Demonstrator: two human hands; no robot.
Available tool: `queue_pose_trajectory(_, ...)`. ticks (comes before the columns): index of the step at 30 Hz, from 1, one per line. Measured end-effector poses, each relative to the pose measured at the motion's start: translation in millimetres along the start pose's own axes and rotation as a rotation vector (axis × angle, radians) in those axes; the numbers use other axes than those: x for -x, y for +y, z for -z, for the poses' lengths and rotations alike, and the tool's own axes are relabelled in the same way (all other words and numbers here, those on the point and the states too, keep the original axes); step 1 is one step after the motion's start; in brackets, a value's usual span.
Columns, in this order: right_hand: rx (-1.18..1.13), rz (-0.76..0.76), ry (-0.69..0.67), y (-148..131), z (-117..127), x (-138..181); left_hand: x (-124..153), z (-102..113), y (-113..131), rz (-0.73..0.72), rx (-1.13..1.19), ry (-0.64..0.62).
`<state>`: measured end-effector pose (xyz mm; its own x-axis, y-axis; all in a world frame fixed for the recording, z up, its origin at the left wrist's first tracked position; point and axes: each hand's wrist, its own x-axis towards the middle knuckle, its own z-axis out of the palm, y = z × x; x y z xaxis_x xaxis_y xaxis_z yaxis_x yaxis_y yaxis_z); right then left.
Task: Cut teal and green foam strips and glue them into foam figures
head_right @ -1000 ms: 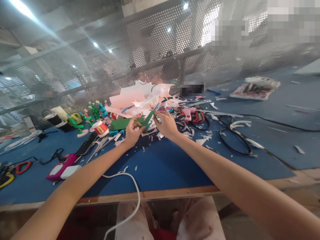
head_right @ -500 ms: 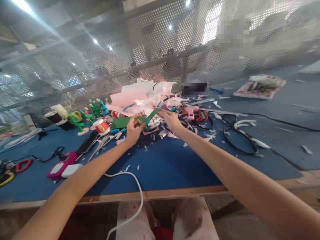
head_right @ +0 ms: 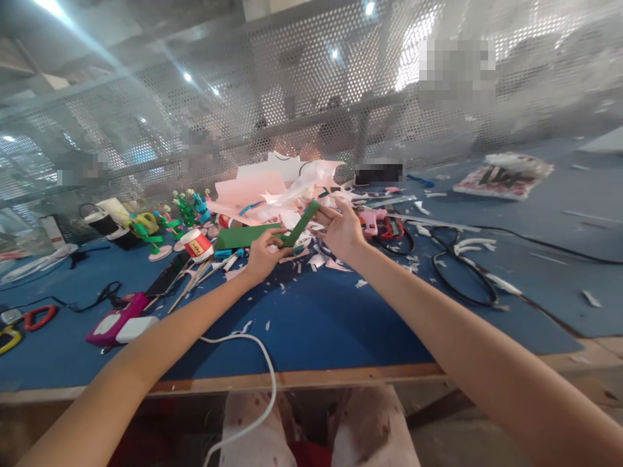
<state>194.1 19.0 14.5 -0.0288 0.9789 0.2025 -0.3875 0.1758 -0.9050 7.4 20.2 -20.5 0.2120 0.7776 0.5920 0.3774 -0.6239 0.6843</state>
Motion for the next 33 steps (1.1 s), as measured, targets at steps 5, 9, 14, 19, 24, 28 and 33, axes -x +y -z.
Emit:
queue_pose_trajectory(5, 0.042, 0.083, 0.01, -0.7, -3.1, 1.2, -15.9, 13.9, -2.9, -0.148, -0.265, 0.109)
queue_pose_trajectory(9, -0.026, 0.057, -0.014, 8.2, -3.6, 1.0, -29.6, 32.5, 3.0, -0.268, -0.329, 0.247)
queue_pose_trajectory(14, -0.016, 0.042, -0.045, 14.2, -4.9, 3.1, -32.8, 42.6, 7.7, -0.312, -0.415, 0.302)
queue_pose_trajectory(19, 0.001, 0.019, -0.014, 14.9, -5.6, 3.1, -33.8, 43.2, 7.4, -0.33, -0.429, 0.297)
queue_pose_trajectory(24, 0.035, -0.049, -0.049, 16.0, -7.7, 4.5, -39.3, 48.0, 6.1, -0.326, -0.421, 0.34)
queue_pose_trajectory(28, 0.043, -0.071, -0.05, 15.4, -11.5, 7.9, -42.4, 51.5, 5.4, -0.306, -0.428, 0.364)
queue_pose_trajectory(33, 0.08, -0.05, -0.034, 14.8, -13.1, 9.2, -43.5, 53.9, 7.9, -0.333, -0.448, 0.36)
